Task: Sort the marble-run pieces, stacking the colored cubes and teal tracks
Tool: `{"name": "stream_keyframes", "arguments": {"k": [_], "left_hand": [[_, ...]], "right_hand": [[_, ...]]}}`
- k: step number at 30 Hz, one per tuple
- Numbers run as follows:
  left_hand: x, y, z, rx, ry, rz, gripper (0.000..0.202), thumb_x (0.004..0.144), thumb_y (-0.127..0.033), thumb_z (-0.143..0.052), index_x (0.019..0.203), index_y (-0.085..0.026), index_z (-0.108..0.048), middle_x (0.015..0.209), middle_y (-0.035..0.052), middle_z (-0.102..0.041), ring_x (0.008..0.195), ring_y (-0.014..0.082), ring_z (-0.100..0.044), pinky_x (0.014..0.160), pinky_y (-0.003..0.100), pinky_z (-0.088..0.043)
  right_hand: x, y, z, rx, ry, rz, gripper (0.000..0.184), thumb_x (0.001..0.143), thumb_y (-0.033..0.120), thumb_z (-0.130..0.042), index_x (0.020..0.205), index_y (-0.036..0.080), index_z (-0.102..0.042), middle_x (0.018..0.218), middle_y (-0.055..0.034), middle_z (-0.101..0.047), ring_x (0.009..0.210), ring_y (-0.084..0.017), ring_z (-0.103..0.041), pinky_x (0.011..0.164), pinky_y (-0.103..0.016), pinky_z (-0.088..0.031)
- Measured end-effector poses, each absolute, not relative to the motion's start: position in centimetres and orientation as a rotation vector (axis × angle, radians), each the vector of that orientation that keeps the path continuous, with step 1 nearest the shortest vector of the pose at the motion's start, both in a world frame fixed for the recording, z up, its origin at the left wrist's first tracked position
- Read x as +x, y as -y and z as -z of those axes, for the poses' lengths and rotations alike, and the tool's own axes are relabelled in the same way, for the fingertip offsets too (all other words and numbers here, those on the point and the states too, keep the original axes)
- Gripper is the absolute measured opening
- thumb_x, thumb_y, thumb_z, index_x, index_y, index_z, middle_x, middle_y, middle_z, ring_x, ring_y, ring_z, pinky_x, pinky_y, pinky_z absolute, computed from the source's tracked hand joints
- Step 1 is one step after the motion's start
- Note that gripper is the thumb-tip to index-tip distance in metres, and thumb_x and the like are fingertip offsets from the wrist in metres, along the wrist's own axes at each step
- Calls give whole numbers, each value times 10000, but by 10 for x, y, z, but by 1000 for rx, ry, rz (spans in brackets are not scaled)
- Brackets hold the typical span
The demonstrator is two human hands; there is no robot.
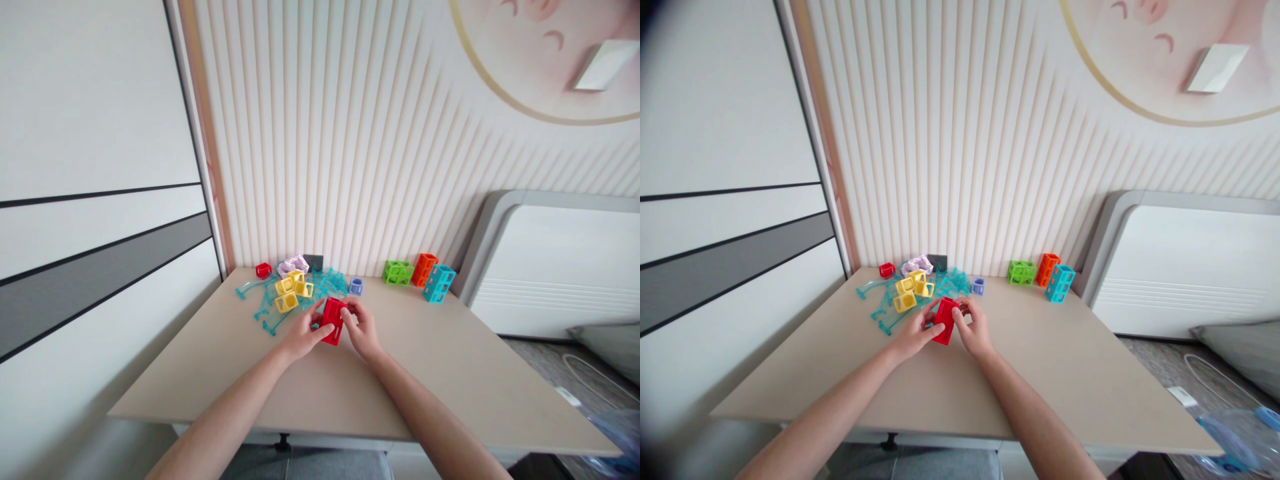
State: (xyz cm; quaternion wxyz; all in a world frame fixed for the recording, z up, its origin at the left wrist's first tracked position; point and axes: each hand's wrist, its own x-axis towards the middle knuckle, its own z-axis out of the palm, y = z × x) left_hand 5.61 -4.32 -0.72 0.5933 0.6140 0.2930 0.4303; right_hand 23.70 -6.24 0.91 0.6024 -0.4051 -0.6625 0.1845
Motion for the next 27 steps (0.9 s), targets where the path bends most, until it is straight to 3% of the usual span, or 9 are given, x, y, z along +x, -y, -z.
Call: {"name": "stream_keyframes", "arguments": {"k": [3, 7, 11, 16, 22, 27], "left_hand": [[56, 43, 6, 1444, -677, -1007, 850, 771, -480, -749, 1480, -215, -362, 1019, 54, -696, 919, 224, -667, 755, 312, -530], [56, 45, 0, 1471, -600, -1020, 633, 845, -512, -672, 1370, -198, -512, 1079, 80, -708, 1018, 253, -662, 845, 346, -528], [57, 46, -6, 1449, -571, -1069, 488, 868, -513, -649, 1236, -194, -627, 1195, 101, -698, 1143, 290, -628, 972, 403, -492], [56, 47, -13, 1372, -543, -1135, 485, 854, -528, -657, 1214, -203, -641, 1243, 100, -685, 1174, 300, -618, 1031, 451, -460], [55, 47, -12, 1364, -539, -1170, 494, 856, -518, -661, 1220, -186, -638, 1266, 127, -667, 1201, 303, -602, 1041, 457, -452], [55, 45, -8, 1328, -566, -1246, 523, 797, -487, -740, 1195, -165, -637, 1239, 141, -679, 1187, 306, -608, 1036, 446, -456]], "right_hand": [[237, 62, -8, -936, 1531, -438, 245, 944, 424, -557, 998, 200, -640, 903, -60, -701, 777, -195, -639, 720, -323, -521], [237, 59, -5, -929, 1509, -474, 256, 949, 432, -551, 1047, 208, -628, 940, -63, -701, 815, -202, -649, 752, -336, -531], [237, 57, -1, -917, 1496, -559, 359, 958, 457, -535, 1229, 223, -557, 1057, -80, -687, 901, -209, -660, 817, -360, -545], [235, 59, -3, -896, 1606, -651, 511, 944, 479, -555, 1383, 232, -469, 1135, -93, -674, 948, -212, -663, 853, -371, -549], [235, 61, -10, -893, 1619, -740, 523, 943, 484, -560, 1399, 236, -501, 1105, -82, -711, 995, -242, -666, 916, -418, -526], [236, 61, -12, -888, 1642, -797, 412, 934, 527, -552, 1182, 222, -676, 1115, -85, -719, 1062, -279, -647, 942, -432, -516]]}}
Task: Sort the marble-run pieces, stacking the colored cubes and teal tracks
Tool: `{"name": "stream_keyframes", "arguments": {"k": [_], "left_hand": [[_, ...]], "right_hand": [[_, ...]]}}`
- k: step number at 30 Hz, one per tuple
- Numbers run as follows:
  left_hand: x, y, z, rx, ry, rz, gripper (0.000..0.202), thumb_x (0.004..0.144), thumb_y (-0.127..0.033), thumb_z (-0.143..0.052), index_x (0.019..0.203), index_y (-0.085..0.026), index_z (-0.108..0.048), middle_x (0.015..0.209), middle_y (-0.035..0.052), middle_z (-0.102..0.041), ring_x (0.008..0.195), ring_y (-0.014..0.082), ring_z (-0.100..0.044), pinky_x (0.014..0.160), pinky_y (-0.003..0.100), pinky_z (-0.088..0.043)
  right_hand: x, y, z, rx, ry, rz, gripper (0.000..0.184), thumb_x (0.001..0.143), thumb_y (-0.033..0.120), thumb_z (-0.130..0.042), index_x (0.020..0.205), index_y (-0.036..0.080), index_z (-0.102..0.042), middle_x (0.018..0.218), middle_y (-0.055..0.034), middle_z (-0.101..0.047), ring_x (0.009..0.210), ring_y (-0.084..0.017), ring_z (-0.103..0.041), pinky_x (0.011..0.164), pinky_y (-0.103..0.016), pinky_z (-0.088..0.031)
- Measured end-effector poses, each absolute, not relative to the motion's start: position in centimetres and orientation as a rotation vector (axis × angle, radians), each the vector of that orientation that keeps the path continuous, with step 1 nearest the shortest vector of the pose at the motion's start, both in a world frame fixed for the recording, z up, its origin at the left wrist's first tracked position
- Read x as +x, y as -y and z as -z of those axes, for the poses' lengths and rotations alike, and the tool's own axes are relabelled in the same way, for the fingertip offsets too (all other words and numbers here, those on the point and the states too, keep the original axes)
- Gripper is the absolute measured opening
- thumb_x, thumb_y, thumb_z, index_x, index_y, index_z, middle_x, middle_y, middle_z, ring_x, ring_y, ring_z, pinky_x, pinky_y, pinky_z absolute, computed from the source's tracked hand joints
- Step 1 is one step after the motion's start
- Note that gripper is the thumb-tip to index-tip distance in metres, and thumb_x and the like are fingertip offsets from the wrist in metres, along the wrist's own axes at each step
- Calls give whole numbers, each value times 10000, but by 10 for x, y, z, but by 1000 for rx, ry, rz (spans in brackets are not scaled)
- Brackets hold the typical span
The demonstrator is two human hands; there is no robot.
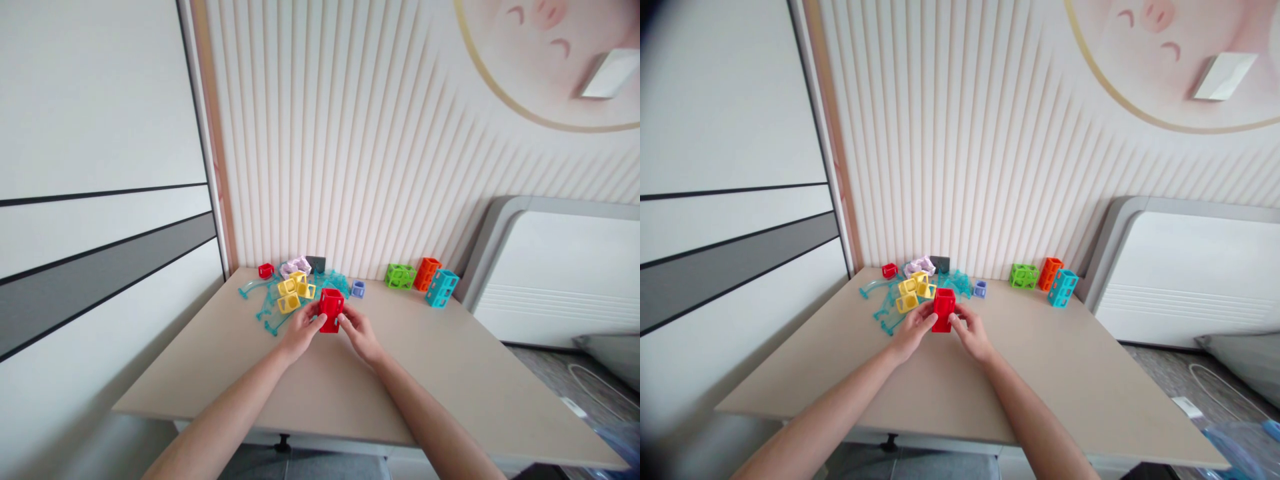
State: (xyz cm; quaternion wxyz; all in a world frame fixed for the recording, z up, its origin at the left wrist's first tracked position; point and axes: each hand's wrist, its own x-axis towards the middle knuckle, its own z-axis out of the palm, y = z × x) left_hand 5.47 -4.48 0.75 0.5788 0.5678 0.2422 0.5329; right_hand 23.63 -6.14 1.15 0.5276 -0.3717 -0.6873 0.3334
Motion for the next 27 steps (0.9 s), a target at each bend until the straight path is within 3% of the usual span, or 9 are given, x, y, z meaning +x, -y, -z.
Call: {"name": "stream_keyframes", "arguments": {"k": [3, 19, 24, 27], "left_hand": [[54, 45, -7, 1337, -567, -1249, 498, 800, -471, -739, 1180, -165, -641, 1222, 134, -686, 1178, 302, -612, 1035, 445, -456], [54, 45, -6, 1447, -665, -1264, 538, 791, -475, -740, 1218, -174, -611, 1230, 123, -669, 1126, 285, -630, 938, 380, -514], [52, 46, -9, 1456, -669, -1298, 494, 828, -521, -682, 1182, -177, -650, 1173, 101, -699, 1125, 270, -624, 952, 350, -492], [51, 45, -10, 1428, -715, -1320, 456, 869, -563, -610, 1095, -174, -681, 1037, 76, -728, 995, 236, -653, 862, 316, -507]], "right_hand": [[237, 62, -12, -884, 1660, -781, 391, 934, 528, -551, 1128, 220, -694, 1112, -84, -719, 1044, -277, -649, 925, -417, -518], [237, 63, -12, -836, 1697, -795, 429, 956, 531, -506, 1222, 221, -640, 1164, -88, -696, 1095, -281, -625, 963, -422, -504], [237, 62, -14, -834, 1658, -878, 454, 940, 578, -507, 1150, 211, -671, 1034, -70, -727, 947, -255, -657, 898, -403, -533], [237, 64, -16, -826, 1654, -949, 470, 939, 599, -495, 1059, 194, -700, 964, -64, -730, 856, -230, -654, 858, -379, -537]]}}
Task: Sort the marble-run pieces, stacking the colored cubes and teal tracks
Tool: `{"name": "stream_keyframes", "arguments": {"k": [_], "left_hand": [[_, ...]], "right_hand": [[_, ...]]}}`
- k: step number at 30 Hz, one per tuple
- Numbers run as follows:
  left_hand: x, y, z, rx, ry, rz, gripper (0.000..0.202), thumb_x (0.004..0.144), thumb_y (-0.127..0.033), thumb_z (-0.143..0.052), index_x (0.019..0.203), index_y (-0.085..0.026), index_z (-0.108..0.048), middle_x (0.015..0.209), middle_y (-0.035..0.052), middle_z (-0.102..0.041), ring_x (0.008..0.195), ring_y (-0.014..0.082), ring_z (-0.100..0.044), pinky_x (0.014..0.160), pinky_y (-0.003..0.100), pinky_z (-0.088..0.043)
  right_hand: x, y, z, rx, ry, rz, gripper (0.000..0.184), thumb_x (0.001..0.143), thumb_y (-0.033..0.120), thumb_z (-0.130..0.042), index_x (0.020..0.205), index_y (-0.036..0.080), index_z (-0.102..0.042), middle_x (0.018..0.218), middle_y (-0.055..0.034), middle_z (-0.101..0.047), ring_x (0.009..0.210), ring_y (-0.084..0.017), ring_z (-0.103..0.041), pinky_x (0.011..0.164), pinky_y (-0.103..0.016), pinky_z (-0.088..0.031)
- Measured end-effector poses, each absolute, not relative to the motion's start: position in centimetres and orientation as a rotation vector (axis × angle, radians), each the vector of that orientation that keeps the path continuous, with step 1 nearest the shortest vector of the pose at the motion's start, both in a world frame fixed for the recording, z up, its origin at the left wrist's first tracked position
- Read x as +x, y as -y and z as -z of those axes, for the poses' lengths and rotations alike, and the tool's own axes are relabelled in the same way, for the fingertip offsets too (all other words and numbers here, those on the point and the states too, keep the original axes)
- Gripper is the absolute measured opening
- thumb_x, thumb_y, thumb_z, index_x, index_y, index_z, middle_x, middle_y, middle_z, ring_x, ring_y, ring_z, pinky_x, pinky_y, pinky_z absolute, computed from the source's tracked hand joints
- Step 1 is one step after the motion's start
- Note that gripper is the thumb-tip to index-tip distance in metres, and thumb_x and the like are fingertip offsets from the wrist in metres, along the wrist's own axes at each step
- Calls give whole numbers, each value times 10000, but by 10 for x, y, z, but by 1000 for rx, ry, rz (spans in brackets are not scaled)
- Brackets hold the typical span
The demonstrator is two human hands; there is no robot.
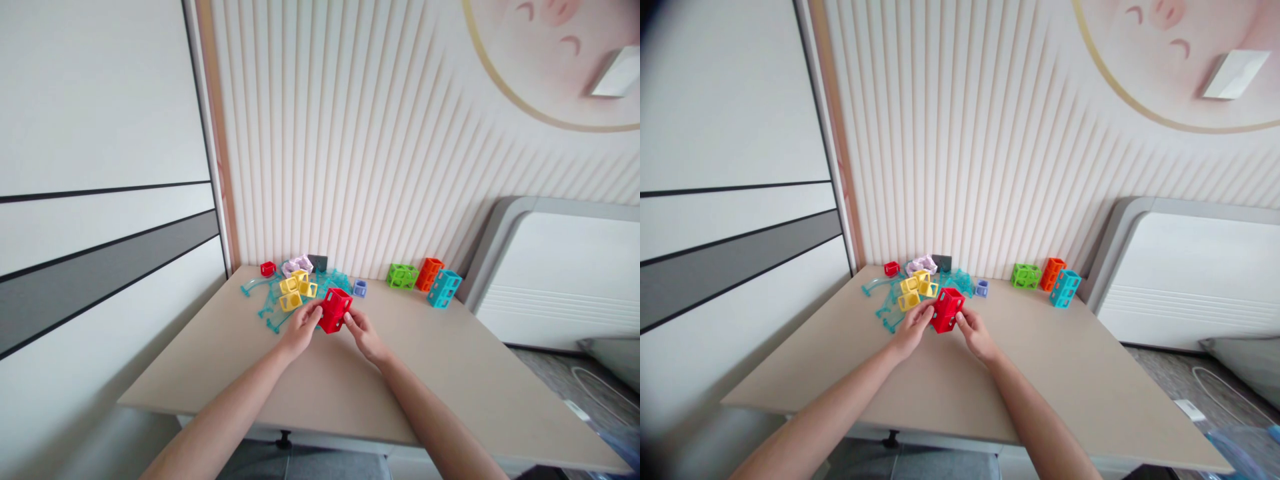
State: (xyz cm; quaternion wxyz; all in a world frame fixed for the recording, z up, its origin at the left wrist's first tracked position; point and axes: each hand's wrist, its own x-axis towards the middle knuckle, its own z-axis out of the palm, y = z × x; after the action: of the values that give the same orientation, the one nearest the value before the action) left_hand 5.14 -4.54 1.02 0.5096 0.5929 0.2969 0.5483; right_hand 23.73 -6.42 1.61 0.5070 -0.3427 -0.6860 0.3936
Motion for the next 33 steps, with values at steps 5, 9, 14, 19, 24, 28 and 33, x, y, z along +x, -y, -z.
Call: {"name": "stream_keyframes", "arguments": {"k": [5, 9, 14, 19, 24, 28, 33], "left_hand": [[51, 45, -10, 1361, -738, -1319, 377, 831, -541, -673, 869, -166, -685, 778, 18, -680, 723, 155, -604, 677, 247, -467], [50, 44, -9, 1279, -684, -1279, 333, 805, -498, -720, 844, -169, -688, 739, -2, -665, 672, 125, -573, 643, 222, -440], [50, 42, -6, 1175, -666, -1247, 326, 761, -478, -767, 829, -168, -691, 730, -11, -663, 658, 116, -576, 618, 211, -435], [50, 40, -5, 1142, -685, -1228, 360, 727, -500, -785, 810, -165, -684, 709, -13, -655, 646, 119, -583, 628, 226, -459], [50, 39, -6, 1141, -714, -1207, 398, 703, -523, -794, 815, -156, -687, 720, 7, -675, 662, 141, -612, 631, 247, -485], [52, 39, -4, 1146, -738, -1221, 404, 722, -540, -774, 859, -165, -706, 771, 25, -709, 713, 170, -643, 652, 269, -506], [48, 35, -15, 1245, -736, -1258, 460, 784, -622, -678, 1006, -222, -721, 901, 54, -744, 816, 240, -685, 685, 331, -542]], "right_hand": [[238, 65, -14, -819, 1649, -1039, 508, 933, 628, -481, 981, 177, -710, 852, -56, -713, 763, -201, -627, 770, -332, -533], [240, 65, -14, -849, 1665, -1000, 532, 921, 653, -477, 968, 178, -714, 831, -54, -708, 748, -200, -618, 744, -327, -532], [241, 66, -18, -848, 1694, -984, 538, 919, 656, -478, 968, 176, -715, 831, -53, -712, 737, -198, -620, 743, -328, -535], [241, 66, -19, -819, 1702, -1000, 542, 917, 661, -477, 999, 178, -709, 856, -60, -713, 749, -206, -623, 745, -335, -537], [244, 63, -15, -848, 1698, -1010, 531, 912, 659, -489, 983, 177, -699, 838, -49, -696, 751, -203, -618, 756, -328, -521], [242, 63, -15, -844, 1665, -1023, 503, 910, 645, -507, 993, 185, -694, 854, -45, -696, 780, -210, -618, 772, -331, -511], [235, 66, -16, -818, 1585, -1003, 466, 912, 624, -523, 953, 194, -697, 817, -38, -687, 754, -207, -611, 746, -320, -506]]}}
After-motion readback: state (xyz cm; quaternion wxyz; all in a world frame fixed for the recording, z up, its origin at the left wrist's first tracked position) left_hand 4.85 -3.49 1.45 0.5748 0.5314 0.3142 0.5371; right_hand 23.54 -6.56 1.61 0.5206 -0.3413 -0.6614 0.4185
